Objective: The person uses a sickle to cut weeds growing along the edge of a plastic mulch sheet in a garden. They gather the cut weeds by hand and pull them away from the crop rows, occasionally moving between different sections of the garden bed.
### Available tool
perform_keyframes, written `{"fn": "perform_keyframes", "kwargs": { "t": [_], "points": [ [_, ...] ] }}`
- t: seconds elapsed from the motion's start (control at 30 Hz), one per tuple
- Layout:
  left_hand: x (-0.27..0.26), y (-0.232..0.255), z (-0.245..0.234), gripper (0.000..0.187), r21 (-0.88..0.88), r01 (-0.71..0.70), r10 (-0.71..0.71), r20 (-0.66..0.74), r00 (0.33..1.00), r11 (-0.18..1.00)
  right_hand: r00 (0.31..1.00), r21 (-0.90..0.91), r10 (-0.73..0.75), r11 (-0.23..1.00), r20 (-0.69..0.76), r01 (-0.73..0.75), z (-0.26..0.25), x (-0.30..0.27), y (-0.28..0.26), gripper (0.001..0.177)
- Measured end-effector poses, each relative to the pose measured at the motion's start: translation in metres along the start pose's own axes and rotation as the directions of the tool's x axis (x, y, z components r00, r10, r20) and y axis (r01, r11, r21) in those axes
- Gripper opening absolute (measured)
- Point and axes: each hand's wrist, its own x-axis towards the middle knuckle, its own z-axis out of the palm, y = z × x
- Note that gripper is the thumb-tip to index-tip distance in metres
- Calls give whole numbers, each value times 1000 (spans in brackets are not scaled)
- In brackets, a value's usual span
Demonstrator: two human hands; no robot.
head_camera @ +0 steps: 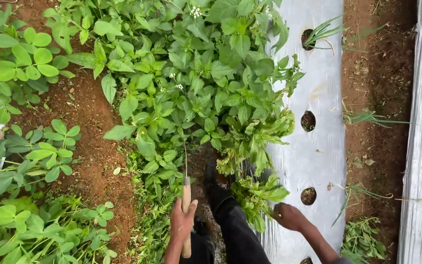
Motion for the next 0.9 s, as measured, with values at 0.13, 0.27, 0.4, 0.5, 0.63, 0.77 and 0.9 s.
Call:
{"fn": "perform_keyframes", "kwargs": {
  "t": [0.13,0.27,0.4,0.5,0.63,0.77,0.9],
  "points": [
    [25,57,11,42,-5,-46,45,-137,990,999,839,-74,-526,850,-139,521,-178,13,-197,47],
    [68,103,11,43,-19,-72,69,-120,990,997,867,-363,-473,844,-155,396,-254,63,-287,28],
    [101,102,16,44,-65,-200,170,-314,934,978,752,-677,-563,703,-343,218,-291,124,-315,28],
    [119,110,12,38,-137,-255,184,-392,901,957,708,-696,-566,703,-421,148,-316,138,-335,26],
    [163,157,-5,27,-309,-284,150,-392,908,908,500,-614,-659,737,-562,282,-348,131,-381,19],
    [238,229,-7,25,-359,-349,224,-347,911,865,192,-474,-664,678,-723,562,-384,119,-453,25],
    [291,256,28,22,-247,-403,392,-93,915,882,128,-563,-742,598,-658,570,-418,104,-499,50]
  ]
}}
